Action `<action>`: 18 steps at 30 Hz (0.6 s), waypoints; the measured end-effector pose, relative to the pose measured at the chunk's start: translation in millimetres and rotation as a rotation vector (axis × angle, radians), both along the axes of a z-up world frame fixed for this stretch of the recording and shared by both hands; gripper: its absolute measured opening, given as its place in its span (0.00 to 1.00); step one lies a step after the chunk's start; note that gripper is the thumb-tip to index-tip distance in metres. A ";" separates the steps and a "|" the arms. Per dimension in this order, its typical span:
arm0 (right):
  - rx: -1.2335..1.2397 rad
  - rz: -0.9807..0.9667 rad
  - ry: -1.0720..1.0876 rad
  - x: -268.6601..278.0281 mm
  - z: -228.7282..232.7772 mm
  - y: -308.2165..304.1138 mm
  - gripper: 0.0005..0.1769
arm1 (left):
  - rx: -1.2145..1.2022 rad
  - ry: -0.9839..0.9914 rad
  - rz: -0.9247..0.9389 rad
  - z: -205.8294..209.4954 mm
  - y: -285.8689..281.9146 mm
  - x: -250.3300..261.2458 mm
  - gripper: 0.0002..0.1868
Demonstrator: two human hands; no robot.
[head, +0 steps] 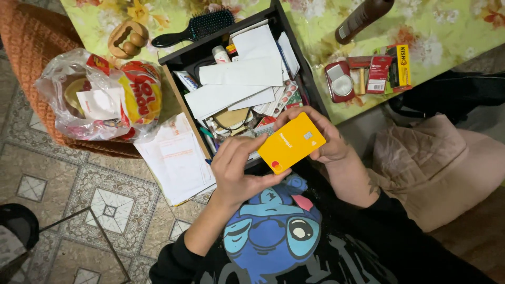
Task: Organizing and sorting various personal items within a storage drawer.
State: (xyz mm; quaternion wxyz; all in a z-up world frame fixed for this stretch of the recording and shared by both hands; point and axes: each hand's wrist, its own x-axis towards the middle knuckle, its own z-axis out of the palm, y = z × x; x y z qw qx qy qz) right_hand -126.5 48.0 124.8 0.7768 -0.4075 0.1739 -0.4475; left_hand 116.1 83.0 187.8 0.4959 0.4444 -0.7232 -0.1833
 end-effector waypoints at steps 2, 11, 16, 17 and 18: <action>0.015 0.011 -0.024 4.1 2.5 -1.3 0.47 | 0.004 0.008 0.000 1.8 -0.4 1.5 0.35; 0.016 0.000 -0.082 20.4 11.0 -4.4 0.43 | 0.053 0.057 -0.060 -7.6 3.2 13.4 0.22; -0.019 -0.011 -0.073 22.2 11.5 -3.3 0.43 | 0.130 0.152 -0.144 -15.9 2.9 15.8 0.18; -0.011 -0.010 -0.068 22.7 11.8 -3.9 0.43 | 0.172 0.203 -0.169 -16.8 2.9 15.5 0.17; -0.003 -0.009 -0.063 23.2 12.3 -4.6 0.44 | 0.214 0.255 -0.195 -17.6 3.0 15.4 0.16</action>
